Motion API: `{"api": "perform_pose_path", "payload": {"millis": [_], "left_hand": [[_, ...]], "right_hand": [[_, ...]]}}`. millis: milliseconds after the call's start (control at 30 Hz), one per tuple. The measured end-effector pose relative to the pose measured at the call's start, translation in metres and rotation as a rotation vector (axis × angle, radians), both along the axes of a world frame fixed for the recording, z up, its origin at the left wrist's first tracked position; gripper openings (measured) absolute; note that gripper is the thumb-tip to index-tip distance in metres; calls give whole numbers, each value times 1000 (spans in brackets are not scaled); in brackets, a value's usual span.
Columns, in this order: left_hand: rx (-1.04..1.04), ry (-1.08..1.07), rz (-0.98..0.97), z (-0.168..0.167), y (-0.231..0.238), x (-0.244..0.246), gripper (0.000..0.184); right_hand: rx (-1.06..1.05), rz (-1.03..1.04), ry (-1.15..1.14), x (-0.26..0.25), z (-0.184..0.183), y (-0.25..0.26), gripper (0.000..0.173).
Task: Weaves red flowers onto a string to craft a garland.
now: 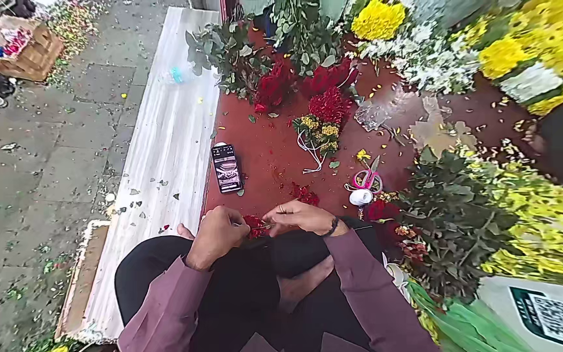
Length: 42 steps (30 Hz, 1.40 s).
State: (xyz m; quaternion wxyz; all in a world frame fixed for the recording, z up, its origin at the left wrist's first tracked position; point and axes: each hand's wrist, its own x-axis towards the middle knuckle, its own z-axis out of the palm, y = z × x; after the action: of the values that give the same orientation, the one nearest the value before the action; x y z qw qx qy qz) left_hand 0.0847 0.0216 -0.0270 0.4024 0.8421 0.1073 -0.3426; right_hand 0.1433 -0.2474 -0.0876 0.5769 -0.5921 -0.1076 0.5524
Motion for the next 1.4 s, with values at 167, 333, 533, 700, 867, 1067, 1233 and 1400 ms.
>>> {"api": "perform_pose_path", "payload": {"millis": [167, 333, 533, 700, 867, 1067, 1233, 1400], "left_hand": [[34, 6, 2, -5, -3, 1, 15], [83, 27, -17, -12, -9, 4, 16], [5, 24, -116, -16, -4, 7, 19], [30, -87, -186, -26, 4, 5, 19], [78, -94, -227, -31, 14, 1, 15], [82, -73, -219, -32, 12, -3, 14], [89, -78, -248, -35, 10, -4, 14], [114, -39, -225, -31, 9, -6, 14]], "right_hand": [[79, -231, -139, -39, 14, -16, 16], [100, -236, -284, -51, 15, -5, 15], [-188, -230, -537, -45, 24, -21, 18], [-465, -344, -692, -84, 74, -99, 21], [-529, -190, -530, -150, 113, -160, 26], [-672, -654, -498, -141, 105, -235, 21], [-1026, -592, -698, -29, 37, -262, 22], [-1373, 296, -613, 39, -33, -243, 66]]}}
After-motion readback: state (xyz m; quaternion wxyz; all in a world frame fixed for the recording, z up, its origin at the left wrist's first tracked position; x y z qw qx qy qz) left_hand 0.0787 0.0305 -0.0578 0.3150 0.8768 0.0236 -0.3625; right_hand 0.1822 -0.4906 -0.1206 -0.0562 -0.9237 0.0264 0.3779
